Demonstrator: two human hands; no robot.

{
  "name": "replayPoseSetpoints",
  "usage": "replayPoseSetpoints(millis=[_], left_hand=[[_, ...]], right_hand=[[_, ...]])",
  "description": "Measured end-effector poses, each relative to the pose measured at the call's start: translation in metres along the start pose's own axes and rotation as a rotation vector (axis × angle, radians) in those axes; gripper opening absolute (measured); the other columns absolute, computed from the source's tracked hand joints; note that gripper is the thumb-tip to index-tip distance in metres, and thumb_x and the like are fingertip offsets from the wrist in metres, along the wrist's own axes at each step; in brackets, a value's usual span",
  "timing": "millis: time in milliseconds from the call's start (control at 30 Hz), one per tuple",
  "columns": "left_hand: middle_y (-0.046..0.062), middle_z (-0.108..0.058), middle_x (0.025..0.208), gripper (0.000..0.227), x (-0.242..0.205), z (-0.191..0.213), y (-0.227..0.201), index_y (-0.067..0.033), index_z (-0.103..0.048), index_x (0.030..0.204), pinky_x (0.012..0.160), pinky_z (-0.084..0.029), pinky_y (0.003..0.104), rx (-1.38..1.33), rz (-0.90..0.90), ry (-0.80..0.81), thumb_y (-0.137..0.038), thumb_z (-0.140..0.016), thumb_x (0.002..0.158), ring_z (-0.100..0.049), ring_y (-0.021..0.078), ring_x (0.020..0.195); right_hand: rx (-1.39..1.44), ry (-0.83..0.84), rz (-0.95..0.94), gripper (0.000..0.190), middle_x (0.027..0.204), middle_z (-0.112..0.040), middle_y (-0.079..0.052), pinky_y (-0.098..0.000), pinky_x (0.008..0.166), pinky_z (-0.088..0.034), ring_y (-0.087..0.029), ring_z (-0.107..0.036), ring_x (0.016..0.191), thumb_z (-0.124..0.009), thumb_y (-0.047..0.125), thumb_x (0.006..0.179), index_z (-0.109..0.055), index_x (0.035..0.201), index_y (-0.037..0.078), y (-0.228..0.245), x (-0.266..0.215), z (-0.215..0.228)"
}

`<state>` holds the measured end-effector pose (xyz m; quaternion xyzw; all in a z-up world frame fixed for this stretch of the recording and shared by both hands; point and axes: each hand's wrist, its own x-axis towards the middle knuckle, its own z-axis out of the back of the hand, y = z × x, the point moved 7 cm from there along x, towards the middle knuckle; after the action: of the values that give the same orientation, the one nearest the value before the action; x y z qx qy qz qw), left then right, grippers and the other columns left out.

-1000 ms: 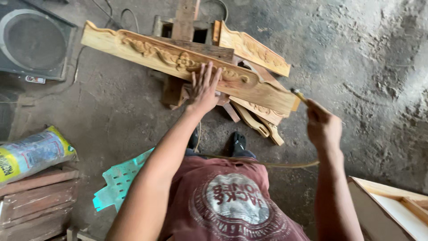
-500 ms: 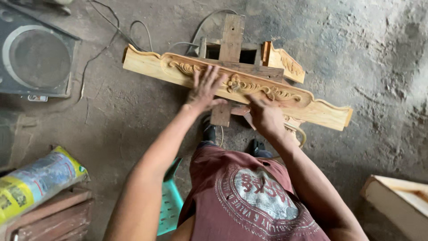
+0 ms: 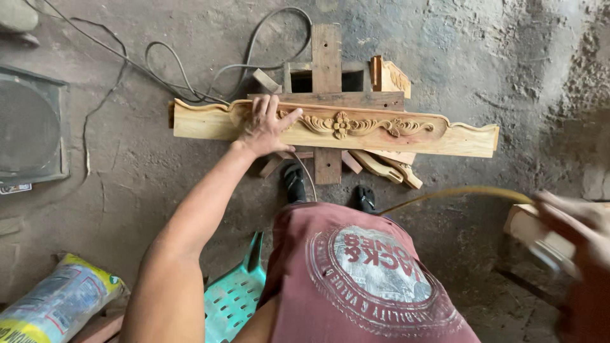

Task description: The person sands a decorative wooden carving by hand, then applies varnish to multiple wooden furniture components using a brush and a container of liquid.

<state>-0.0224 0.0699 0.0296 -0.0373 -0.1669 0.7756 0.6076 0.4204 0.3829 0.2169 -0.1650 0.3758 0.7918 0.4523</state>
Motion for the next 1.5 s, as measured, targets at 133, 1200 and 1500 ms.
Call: replayPoseSetpoints(millis=[133,1200,1500], left_hand=[[0.03,-0.048,0.135,0.109,-0.004,0.007,-0.01,-0.028,-0.06,0.143,0.111,-0.03,0.059,0.033,0.002,-0.06,-0.064,-0.093,0.045,-0.042,0.0465,0.128],[0.011,-0.061,0.102,0.019,0.011,-0.042,0.018,-0.0081,-0.062,0.097,0.088,-0.046,0.047,0.039,0.227,-0.415,-0.027,-0.062,0.099,-0.057,0.0313,0.102],[0.016,-0.06,0.097,0.014,0.02,-0.043,0.011,-0.0066,-0.062,0.092,0.082,-0.048,0.046,0.15,0.104,-0.326,-0.018,-0.057,0.085,-0.057,0.0326,0.096]], right_hand=[[0.043,-0.156,-0.208,0.026,0.12,-0.073,-0.01,-0.0376,0.1,-0.044,-0.02,-0.056,0.123,-0.064,0.03,0.1,-0.074,0.117,0.014,-0.063,-0.041,-0.01],[-0.622,0.049,0.947,0.015,0.085,-0.07,-0.014,-0.0452,0.053,-0.05,-0.032,-0.064,0.065,-0.061,0.017,0.101,-0.075,0.1,0.011,0.382,0.004,-0.207],[-0.669,0.016,0.751,0.019,0.085,-0.074,-0.013,-0.0433,0.06,-0.053,-0.028,-0.067,0.066,-0.059,0.017,0.107,-0.077,0.106,0.012,0.406,0.021,-0.209]])
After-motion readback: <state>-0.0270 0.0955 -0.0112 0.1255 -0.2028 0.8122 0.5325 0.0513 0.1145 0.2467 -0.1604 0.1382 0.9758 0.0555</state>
